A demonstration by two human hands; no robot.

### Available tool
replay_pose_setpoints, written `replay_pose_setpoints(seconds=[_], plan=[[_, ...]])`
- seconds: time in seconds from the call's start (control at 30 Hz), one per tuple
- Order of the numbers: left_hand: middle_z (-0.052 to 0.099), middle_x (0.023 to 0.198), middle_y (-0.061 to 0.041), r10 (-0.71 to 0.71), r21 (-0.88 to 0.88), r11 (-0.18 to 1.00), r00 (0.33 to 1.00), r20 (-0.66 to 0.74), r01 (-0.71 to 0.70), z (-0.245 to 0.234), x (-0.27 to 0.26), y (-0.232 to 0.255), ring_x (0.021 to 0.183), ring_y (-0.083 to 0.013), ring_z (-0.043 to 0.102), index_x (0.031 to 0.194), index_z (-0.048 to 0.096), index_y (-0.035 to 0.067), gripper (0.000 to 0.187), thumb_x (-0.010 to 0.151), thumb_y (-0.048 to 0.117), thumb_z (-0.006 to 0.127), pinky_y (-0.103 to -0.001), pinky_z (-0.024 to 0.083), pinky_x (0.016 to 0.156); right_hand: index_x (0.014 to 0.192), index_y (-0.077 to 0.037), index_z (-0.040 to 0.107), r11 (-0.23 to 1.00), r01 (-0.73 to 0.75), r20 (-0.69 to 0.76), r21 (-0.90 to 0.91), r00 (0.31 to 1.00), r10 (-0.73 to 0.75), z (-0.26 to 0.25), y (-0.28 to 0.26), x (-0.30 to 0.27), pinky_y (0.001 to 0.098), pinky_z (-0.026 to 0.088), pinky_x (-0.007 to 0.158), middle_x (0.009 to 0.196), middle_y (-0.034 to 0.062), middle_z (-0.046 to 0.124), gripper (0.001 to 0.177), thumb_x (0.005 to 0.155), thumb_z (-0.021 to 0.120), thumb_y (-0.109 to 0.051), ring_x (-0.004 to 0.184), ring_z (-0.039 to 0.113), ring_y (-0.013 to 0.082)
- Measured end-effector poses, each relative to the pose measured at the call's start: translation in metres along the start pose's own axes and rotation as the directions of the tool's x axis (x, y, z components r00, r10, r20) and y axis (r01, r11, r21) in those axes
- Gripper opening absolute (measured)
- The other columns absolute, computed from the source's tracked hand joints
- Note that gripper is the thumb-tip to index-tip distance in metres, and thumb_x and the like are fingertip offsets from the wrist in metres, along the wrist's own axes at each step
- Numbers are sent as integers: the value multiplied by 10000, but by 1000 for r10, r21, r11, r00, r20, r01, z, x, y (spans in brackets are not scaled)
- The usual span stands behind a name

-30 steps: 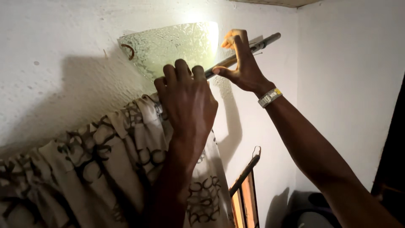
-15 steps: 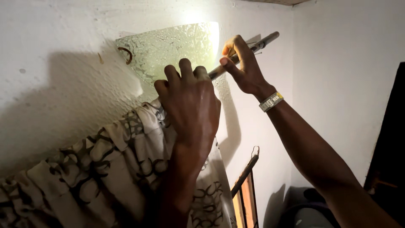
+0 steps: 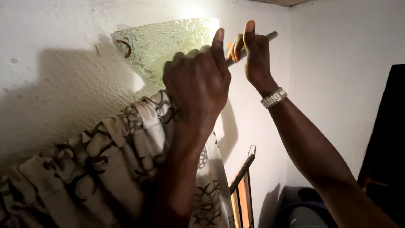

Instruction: The recorder installs a decorative glass cover onto a wall-mounted light fixture above a bed.

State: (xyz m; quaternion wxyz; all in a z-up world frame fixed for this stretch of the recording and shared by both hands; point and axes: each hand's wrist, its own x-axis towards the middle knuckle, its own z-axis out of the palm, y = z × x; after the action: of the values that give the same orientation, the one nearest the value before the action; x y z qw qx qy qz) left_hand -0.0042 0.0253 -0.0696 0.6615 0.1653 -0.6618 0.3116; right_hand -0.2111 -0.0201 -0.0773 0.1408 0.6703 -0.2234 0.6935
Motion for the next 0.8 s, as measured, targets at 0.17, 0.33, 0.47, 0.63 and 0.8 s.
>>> replay_pose_setpoints(seconds=[0.17,0.33,0.47,0.63,0.8], plan=[[499,377,-105,-108,-81,990,986,124,119,15,-6,12,313,-258,499,489,633,111,671,1089,373,489,-428,407,436,585,-126,319,989,-150,-75,15,986,150,-7,20,-7,322,392,557,510,3,362,766,1087,342,-705,463,366,128],[566,490,-111,-79,-164,984,996,-49,70,31,-20,16,421,-281,523,574,674,132,594,1095,375,521,-430,426,512,572,-176,365,940,-297,-149,-168,950,274,-12,27,-15,260,273,432,485,-59,359,697,1057,295,-671,427,339,47],[590,507,-93,-97,-248,965,995,-23,89,41,-26,23,409,-269,523,644,718,123,536,1103,309,513,-422,454,549,683,-135,431,978,-208,-113,-19,972,205,-22,49,-26,266,237,518,601,-50,392,664,1139,392,-615,549,315,49],[583,540,-122,-128,-270,955,992,4,124,50,-35,33,496,-306,589,596,658,109,523,1085,266,558,-452,426,534,748,-83,559,986,-151,-46,64,987,154,-29,42,-42,269,292,519,646,-60,475,554,1164,490,-443,575,363,42],[600,625,-103,-147,-388,911,989,4,137,59,-58,38,585,-320,606,667,607,106,469,1113,244,562,-451,451,623,627,-72,514,989,-149,25,-9,989,149,-31,22,-59,258,259,465,571,-50,503,570,1124,581,-342,485,389,32]])
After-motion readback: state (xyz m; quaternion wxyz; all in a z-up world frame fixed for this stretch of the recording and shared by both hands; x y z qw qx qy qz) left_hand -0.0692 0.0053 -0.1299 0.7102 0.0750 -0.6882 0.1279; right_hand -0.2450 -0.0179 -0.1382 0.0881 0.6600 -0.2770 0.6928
